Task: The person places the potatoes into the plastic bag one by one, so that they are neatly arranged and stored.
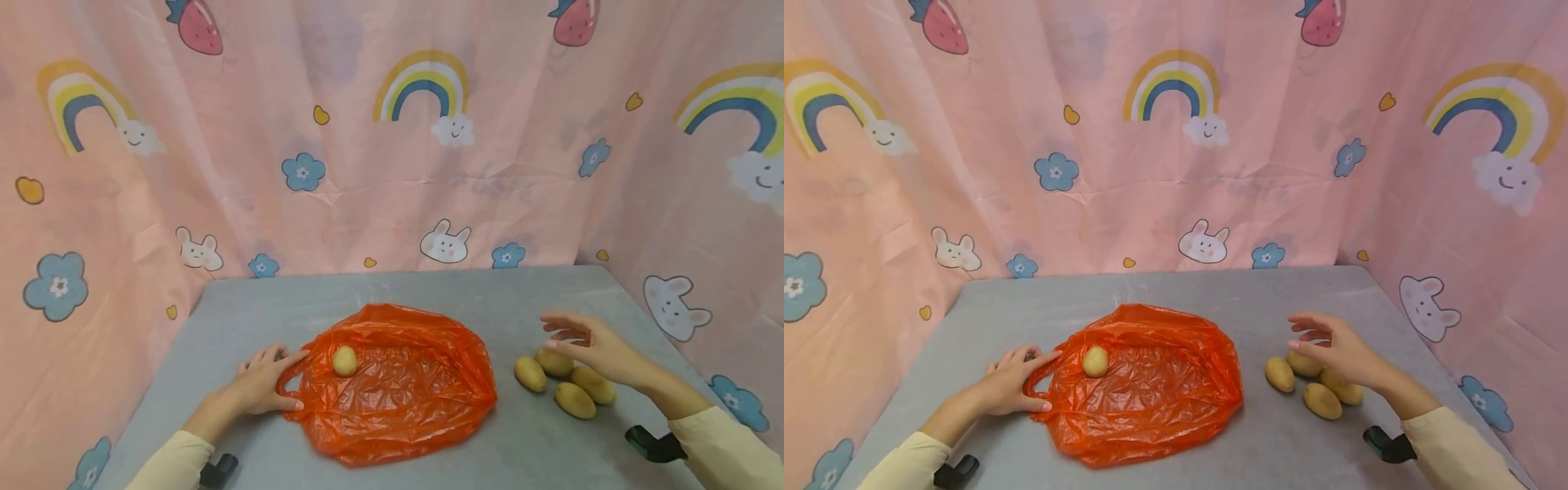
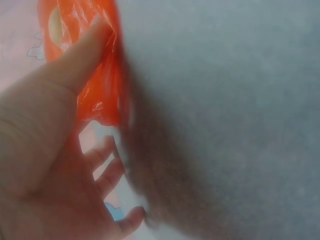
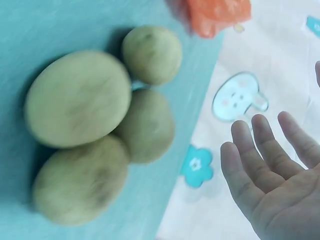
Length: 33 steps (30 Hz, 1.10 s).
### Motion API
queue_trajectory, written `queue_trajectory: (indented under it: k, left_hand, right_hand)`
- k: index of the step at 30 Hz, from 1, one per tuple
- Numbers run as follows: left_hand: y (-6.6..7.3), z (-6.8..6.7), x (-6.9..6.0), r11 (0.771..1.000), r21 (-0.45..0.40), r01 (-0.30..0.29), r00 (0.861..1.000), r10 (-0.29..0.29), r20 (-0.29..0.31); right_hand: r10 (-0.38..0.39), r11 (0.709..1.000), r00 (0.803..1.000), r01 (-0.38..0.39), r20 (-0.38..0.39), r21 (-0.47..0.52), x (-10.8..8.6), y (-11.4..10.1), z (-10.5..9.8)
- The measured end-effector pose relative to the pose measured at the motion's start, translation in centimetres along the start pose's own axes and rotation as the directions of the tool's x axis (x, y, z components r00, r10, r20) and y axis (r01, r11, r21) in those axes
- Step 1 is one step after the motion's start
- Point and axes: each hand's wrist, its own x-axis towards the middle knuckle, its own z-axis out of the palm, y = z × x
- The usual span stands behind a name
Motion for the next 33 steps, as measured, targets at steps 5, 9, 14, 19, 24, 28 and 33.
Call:
queue_trajectory:
  k: [5,9,14,19,24,28,33]
  left_hand:
    - [0.1,0.0,-0.1,1.000,-0.002,-0.001,1.000,0.001,-0.011]
    - [0.1,0.0,0.0,1.000,0.007,-0.007,1.000,0.008,-0.015]
    - [0.1,0.0,-0.1,1.000,0.001,-0.007,1.000,0.007,-0.007]
    - [0.1,-0.1,-0.2,1.000,-0.003,-0.019,1.000,0.018,-0.015]
    - [-0.1,-0.2,-0.4,1.000,-0.008,-0.022,1.000,0.022,-0.020]
    - [-0.3,-0.1,-0.4,1.000,-0.009,-0.019,1.000,0.019,-0.020]
    - [-0.3,0.0,-0.3,1.000,0.006,-0.026,0.999,0.026,-0.018]
  right_hand:
    - [0.043,0.999,0.999,-0.043,-0.025,-0.011,-1.4,1.8,0.0]
    - [0.090,0.995,0.995,-0.092,-0.046,-0.044,-2.4,3.0,0.1]
    - [0.161,0.982,0.986,-0.165,-0.044,-0.090,-3.3,4.0,-0.1]
    - [0.194,0.975,0.981,-0.195,-0.021,-0.105,-4.3,5.0,-0.2]
    - [0.164,0.984,0.986,-0.162,0.027,-0.068,-5.0,6.5,0.0]
    - [0.114,0.993,0.990,-0.112,0.087,-0.023,-5.2,7.5,-0.1]
    - [0.075,0.997,0.980,-0.079,0.183,0.014,-5.4,8.4,-0.5]
